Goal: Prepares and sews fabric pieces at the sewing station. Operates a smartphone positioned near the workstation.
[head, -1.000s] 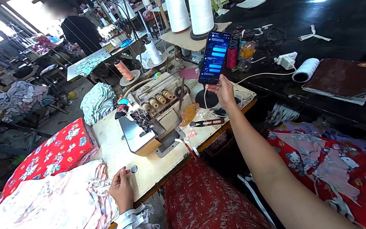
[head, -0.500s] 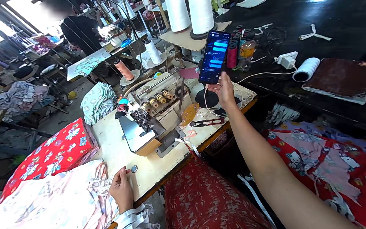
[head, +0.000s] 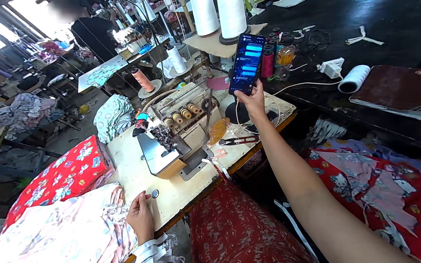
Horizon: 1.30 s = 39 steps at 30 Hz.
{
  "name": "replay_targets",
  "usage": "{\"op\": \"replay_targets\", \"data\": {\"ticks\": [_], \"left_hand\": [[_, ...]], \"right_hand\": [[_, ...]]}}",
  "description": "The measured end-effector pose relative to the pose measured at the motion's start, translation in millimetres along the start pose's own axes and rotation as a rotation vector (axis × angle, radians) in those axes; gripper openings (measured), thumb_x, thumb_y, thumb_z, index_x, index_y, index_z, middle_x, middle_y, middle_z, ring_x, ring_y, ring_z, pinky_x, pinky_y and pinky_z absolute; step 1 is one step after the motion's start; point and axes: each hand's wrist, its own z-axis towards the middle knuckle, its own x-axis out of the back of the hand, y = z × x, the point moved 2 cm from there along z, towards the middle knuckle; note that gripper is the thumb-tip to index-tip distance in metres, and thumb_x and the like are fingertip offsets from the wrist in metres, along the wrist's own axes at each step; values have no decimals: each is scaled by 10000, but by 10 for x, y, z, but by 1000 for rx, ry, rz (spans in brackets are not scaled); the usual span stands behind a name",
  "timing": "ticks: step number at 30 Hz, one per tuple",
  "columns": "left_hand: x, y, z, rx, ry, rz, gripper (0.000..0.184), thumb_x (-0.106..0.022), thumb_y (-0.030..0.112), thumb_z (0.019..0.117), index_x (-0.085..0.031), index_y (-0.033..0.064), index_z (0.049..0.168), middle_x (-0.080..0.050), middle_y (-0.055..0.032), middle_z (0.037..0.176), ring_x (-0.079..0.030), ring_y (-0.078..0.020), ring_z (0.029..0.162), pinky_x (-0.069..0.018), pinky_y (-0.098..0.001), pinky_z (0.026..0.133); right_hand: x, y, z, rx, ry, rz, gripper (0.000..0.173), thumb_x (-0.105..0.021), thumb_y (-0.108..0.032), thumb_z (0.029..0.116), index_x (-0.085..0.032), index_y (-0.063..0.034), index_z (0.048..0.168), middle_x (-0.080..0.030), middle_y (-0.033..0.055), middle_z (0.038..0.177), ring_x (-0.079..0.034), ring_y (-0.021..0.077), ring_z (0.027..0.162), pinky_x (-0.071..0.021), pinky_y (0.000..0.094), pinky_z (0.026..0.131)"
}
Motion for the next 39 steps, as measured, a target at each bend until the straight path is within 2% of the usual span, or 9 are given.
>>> {"op": "replay_targets", "data": {"ticks": [5,10,12,14,16,19,25,31,39], "left_hand": [[-1,-27,6,6,-2,-16,223,-531,81,1037,-676,-87,1015,-691,30,809,-619,95,736,-503,-92,717],[-2,-24,6,-4,-1,-24,218,-533,84,1035,-680,-75,1011,-695,40,803,-620,98,730,-504,-88,713],[-2,-18,3,-1,-2,-18,220,-531,85,1037,-678,-77,1016,-694,37,809,-618,99,729,-502,-88,712],[-1,-21,4,5,-6,-9,222,-530,89,1038,-680,-74,1019,-696,38,811,-621,97,730,-503,-89,713],[-2,-22,4,10,-7,-9,224,-528,89,1040,-678,-75,1017,-693,37,809,-619,97,732,-501,-89,711],[-3,-30,3,1,-9,-12,228,-526,91,1041,-680,-76,1013,-694,38,803,-620,97,733,-501,-87,717],[-4,-20,2,4,-10,-3,229,-529,97,1043,-681,-71,1007,-689,42,793,-615,100,726,-498,-85,710],[-5,-19,7,9,-13,3,230,-524,87,1042,-680,-81,1019,-692,29,808,-613,96,729,-497,-91,705],[-3,-26,8,14,-17,6,229,-528,94,1043,-680,-77,1025,-694,30,807,-613,91,714,-498,-95,679]], "right_hand": [[48,0,-1,-23,-29,-1,869,-736,-18,901,-187,-20,1575,-619,172,1218,-682,136,863,-585,277,749],[73,11,13,-60,-42,28,688,-606,-124,1021,-212,-45,1579,-612,151,1153,-675,140,830,-584,297,747],[79,4,17,-61,-19,25,638,-571,-188,1046,-240,-53,1574,-605,148,1170,-680,155,872,-587,311,760],[97,-18,21,-65,4,20,634,-535,-244,1057,-244,-71,1593,-583,178,1287,-658,215,1044,-568,369,848],[117,-56,46,-40,36,20,639,-510,-278,1056,-246,-73,1601,-567,186,1330,-626,238,1130,-542,396,908],[147,-116,133,8,68,23,641,-513,-295,1054,-261,-63,1595,-547,194,1358,-621,228,1139,-533,384,952],[137,-264,241,34,68,-39,620,-563,-165,1012,-327,-35,1571,-542,207,1349,-614,232,1124,-527,368,936],[117,-302,291,57,54,-64,597,-630,-173,998,-393,-17,1525,-582,179,1315,-639,180,1056,-537,319,892],[75,-316,261,55,28,-74,537,-647,-98,961,-459,20,1450,-592,182,1315,-635,163,1123,-530,293,946]]}}
